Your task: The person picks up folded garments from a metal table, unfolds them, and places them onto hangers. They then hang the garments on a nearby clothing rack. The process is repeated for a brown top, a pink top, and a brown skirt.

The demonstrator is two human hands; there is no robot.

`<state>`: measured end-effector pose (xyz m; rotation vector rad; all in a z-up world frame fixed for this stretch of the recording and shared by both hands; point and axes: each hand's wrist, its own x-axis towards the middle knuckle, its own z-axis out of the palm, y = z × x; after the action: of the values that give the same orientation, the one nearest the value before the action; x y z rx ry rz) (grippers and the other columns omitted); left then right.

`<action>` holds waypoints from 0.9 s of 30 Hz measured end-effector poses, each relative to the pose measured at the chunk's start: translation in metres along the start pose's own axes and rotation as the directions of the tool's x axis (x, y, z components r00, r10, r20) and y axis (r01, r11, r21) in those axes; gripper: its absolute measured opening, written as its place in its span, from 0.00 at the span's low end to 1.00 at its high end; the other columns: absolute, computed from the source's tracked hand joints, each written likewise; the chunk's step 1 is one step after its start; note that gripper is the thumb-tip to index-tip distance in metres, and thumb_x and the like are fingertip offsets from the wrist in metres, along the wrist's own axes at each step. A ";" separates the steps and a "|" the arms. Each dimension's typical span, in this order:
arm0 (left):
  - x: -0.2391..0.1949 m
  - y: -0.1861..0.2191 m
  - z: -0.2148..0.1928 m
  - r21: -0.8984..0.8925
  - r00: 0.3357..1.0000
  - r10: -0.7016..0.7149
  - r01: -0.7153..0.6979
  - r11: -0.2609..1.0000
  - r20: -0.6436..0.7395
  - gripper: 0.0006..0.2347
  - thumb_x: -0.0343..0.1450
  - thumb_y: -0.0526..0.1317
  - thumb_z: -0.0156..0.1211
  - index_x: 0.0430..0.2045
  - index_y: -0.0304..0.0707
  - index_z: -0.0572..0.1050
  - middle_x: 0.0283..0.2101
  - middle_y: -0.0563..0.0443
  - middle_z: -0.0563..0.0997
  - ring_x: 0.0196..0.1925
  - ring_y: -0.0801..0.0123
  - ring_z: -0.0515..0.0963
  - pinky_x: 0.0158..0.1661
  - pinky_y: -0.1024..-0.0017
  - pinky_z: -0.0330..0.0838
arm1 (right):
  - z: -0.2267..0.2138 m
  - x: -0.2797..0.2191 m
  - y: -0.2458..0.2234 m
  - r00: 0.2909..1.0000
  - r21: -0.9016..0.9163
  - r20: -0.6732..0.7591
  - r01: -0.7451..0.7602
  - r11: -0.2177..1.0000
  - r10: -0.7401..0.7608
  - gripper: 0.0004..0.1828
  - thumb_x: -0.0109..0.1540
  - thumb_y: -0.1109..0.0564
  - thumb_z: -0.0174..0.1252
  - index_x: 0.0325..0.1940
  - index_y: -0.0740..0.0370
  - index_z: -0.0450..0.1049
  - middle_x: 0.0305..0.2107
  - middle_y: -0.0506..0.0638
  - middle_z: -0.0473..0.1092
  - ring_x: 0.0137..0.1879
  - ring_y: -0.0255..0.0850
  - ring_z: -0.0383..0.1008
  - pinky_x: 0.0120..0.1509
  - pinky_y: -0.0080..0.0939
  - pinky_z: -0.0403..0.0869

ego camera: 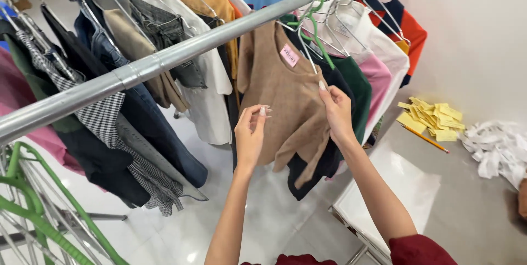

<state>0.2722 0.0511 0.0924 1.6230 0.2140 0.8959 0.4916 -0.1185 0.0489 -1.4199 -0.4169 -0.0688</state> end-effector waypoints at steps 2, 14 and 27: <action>0.001 -0.001 -0.005 0.007 1.000 -0.013 0.013 1.000 -0.018 0.08 0.78 0.42 0.53 0.42 0.42 0.79 0.40 0.52 0.82 0.41 0.68 0.85 0.46 0.70 0.77 | 0.010 0.002 -0.001 1.000 -0.038 0.015 0.000 0.999 0.001 0.14 0.69 0.51 0.59 0.30 0.57 0.73 0.22 0.44 0.72 0.28 0.30 0.72 0.35 0.30 0.73; -0.023 0.004 0.011 0.014 0.996 -0.071 0.070 0.997 0.052 0.09 0.78 0.42 0.53 0.40 0.40 0.80 0.38 0.49 0.84 0.39 0.64 0.85 0.47 0.65 0.77 | -0.017 -0.070 -0.073 0.929 -0.534 -0.022 0.302 0.790 -0.370 0.19 0.64 0.61 0.65 0.59 0.62 0.72 0.42 0.59 0.70 0.50 0.52 0.74 0.53 0.51 0.73; -0.131 0.056 -0.001 -0.098 0.984 -0.173 0.169 0.981 -0.037 0.10 0.78 0.43 0.53 0.39 0.38 0.80 0.36 0.46 0.84 0.38 0.66 0.83 0.51 0.64 0.77 | -0.101 -0.240 -0.131 0.968 -0.197 -0.212 0.092 0.976 -0.134 0.07 0.67 0.60 0.60 0.50 0.58 0.76 0.46 0.49 0.74 0.58 0.38 0.74 0.63 0.40 0.73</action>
<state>0.1631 -0.0410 0.0865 1.4735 0.3332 0.7996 0.2555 -0.2849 0.0868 -1.5510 -0.3096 -0.3667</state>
